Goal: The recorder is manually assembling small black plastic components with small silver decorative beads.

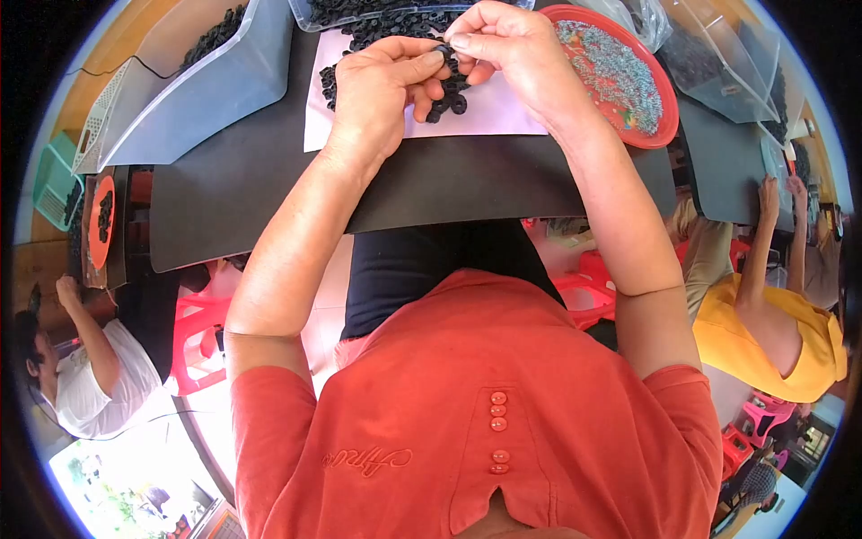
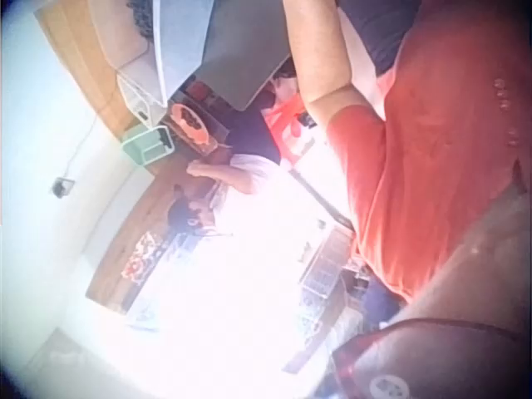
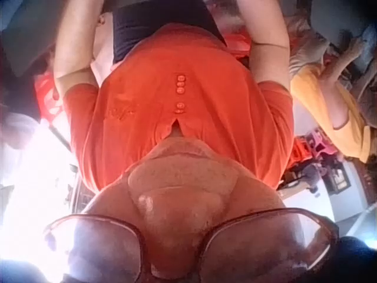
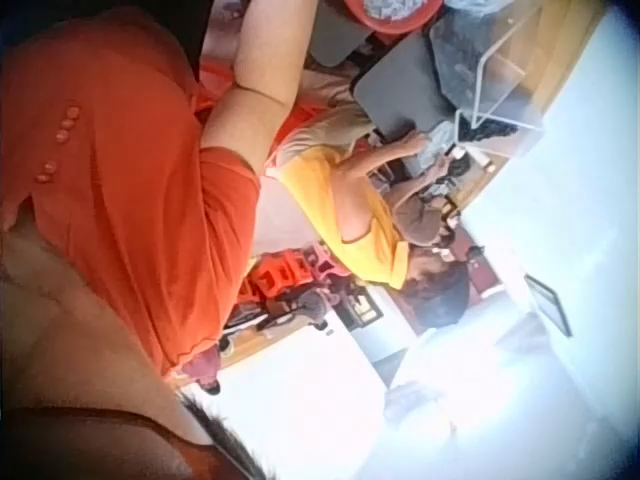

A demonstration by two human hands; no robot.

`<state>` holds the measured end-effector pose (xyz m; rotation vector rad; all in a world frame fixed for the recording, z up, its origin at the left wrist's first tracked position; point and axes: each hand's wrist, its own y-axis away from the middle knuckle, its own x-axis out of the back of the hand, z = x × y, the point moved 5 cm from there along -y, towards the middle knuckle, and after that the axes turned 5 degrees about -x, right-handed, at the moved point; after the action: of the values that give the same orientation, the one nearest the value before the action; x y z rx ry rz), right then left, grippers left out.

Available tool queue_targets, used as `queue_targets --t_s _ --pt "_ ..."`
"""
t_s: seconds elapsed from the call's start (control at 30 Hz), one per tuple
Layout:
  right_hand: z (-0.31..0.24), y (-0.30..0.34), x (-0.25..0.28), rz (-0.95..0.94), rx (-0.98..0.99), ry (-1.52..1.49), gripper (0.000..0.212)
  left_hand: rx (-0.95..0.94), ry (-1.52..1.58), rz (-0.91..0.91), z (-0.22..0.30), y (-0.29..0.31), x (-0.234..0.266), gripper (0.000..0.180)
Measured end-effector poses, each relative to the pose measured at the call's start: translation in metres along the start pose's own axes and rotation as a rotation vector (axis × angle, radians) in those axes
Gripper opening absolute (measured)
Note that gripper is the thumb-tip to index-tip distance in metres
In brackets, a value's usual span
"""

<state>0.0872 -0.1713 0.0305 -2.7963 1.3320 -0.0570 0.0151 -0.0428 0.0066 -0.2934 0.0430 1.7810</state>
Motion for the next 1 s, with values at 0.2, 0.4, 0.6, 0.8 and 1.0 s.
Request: queue_targets --t_s 0.2,0.4,0.6,0.8,1.0 --pt "-0.004 0.005 -0.006 0.006 0.061 0.149 0.005 -0.041 -0.060 0.062 -0.001 0.003 -0.002 0.010" --pt "-0.003 0.007 -0.008 0.056 0.004 0.091 0.009 -0.085 -0.110 0.104 0.001 0.004 0.000 0.008" --pt "-0.003 0.010 -0.007 0.012 0.311 0.185 0.011 -0.065 -0.097 0.096 0.000 0.004 -0.001 0.011" --pt "0.006 0.011 -0.003 0.116 0.132 0.334 0.012 -0.052 -0.184 0.094 0.001 0.005 -0.001 0.014" --pt "-0.001 0.014 -0.009 0.218 0.342 0.644 0.013 -0.082 -0.207 0.107 -0.003 0.004 0.000 0.010"
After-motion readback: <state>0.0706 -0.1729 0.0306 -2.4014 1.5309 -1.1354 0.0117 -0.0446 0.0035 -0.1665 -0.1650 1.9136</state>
